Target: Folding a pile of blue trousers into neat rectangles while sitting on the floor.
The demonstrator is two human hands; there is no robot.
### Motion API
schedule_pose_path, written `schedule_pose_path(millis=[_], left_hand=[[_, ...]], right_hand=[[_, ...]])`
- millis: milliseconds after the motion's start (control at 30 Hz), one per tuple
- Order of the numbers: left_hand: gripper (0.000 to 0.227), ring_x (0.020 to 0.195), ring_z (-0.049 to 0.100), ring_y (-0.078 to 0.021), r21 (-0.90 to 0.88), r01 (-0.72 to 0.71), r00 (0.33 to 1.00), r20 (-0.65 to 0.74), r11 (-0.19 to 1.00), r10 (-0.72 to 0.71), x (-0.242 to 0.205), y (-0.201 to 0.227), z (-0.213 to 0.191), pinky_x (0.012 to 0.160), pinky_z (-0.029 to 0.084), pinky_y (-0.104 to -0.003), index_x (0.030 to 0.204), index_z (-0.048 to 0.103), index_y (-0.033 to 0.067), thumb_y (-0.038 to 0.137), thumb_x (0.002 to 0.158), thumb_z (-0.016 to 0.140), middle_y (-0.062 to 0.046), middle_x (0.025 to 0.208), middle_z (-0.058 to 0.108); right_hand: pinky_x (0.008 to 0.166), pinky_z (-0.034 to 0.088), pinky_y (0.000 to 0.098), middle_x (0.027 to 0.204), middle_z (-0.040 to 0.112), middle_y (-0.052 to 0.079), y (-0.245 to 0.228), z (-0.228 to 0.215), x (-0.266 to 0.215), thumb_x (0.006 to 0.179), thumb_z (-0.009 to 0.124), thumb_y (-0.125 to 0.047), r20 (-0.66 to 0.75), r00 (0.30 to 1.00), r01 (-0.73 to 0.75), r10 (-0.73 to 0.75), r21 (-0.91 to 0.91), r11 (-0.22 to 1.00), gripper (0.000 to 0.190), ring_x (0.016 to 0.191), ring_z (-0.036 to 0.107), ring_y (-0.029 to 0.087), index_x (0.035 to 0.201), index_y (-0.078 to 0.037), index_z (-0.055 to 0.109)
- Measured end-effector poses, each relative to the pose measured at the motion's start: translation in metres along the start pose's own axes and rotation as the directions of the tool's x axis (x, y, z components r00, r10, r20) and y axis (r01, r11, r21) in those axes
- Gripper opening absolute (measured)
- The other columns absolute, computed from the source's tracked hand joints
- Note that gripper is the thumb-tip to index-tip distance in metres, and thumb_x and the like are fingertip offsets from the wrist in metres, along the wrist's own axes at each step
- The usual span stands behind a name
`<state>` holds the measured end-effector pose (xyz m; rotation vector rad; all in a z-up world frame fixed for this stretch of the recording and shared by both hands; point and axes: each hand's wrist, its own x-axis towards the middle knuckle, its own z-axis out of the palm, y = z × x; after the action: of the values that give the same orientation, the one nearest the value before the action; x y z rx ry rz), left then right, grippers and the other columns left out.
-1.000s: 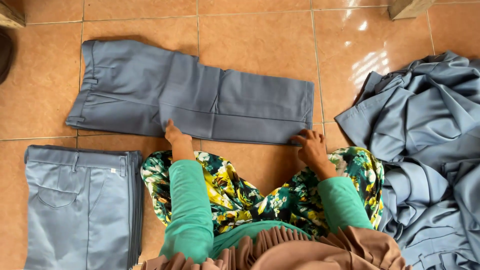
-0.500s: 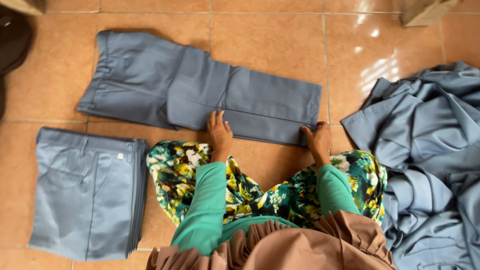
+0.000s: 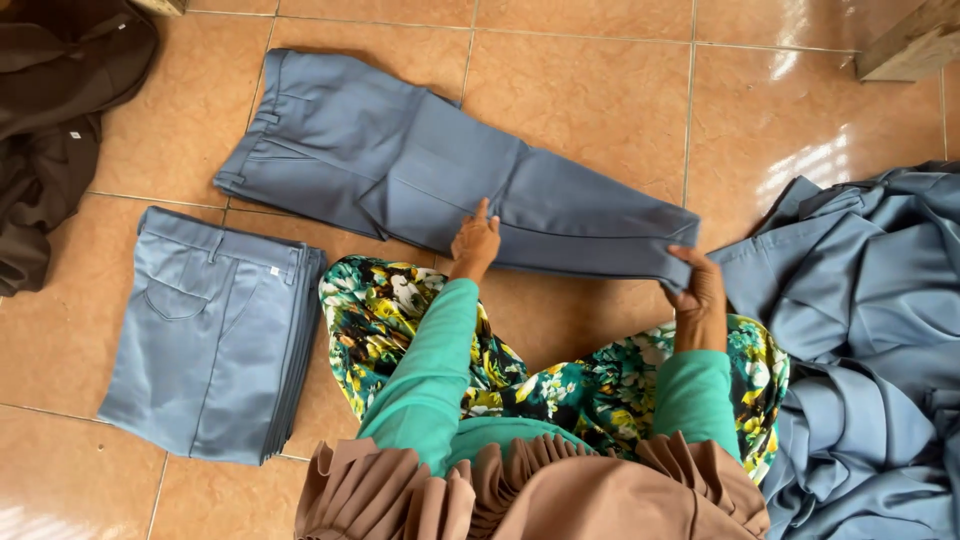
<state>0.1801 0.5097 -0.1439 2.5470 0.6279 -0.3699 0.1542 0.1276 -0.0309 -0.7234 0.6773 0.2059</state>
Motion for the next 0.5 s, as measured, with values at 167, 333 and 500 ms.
schedule_pose_path(millis=[167,333,500], left_hand=[[0.042,0.111,0.072,-0.0334,-0.074,-0.251,0.961,0.101,0.965,0.257,-0.062,0.069,0.038,0.09,0.059,-0.048,0.143,0.053,0.0409,0.052,0.104,0.043,-0.01,0.117,0.073],[0.053,0.104,0.066,-0.0469,-0.137,-0.398,0.893,0.169,0.907,0.417,-0.128,0.149,0.07,0.086,0.051,-0.059,0.148,0.052,0.0271,0.047,0.099,0.046,-0.025,0.115,0.069],[0.06,0.134,0.049,-0.0434,-0.284,-0.407,0.735,0.463,0.868,0.496,-0.157,0.196,0.065,0.106,0.041,-0.053,0.155,0.043,0.0247,0.047,0.1,0.041,-0.015,0.153,0.051]], right_hand=[[0.092,0.058,0.0507,0.115,0.074,0.017,-0.064,-0.059,-0.004,0.07,0.068,0.008,0.154,0.974,0.125,-0.165,0.241,0.962,0.058,0.104,0.075,0.038,0.126,-0.004,0.066],[0.103,0.058,0.0505,0.113,0.073,0.022,-0.101,0.005,-0.105,0.066,0.061,0.006,0.148,0.921,0.263,-0.361,0.448,0.854,0.057,0.105,0.069,0.039,0.122,0.011,0.065],[0.079,0.063,0.0436,0.089,0.074,0.017,-0.103,0.025,-0.099,0.066,0.066,0.001,0.161,0.928,0.277,-0.335,0.301,0.913,0.035,0.08,0.071,0.032,0.099,0.007,0.07]])
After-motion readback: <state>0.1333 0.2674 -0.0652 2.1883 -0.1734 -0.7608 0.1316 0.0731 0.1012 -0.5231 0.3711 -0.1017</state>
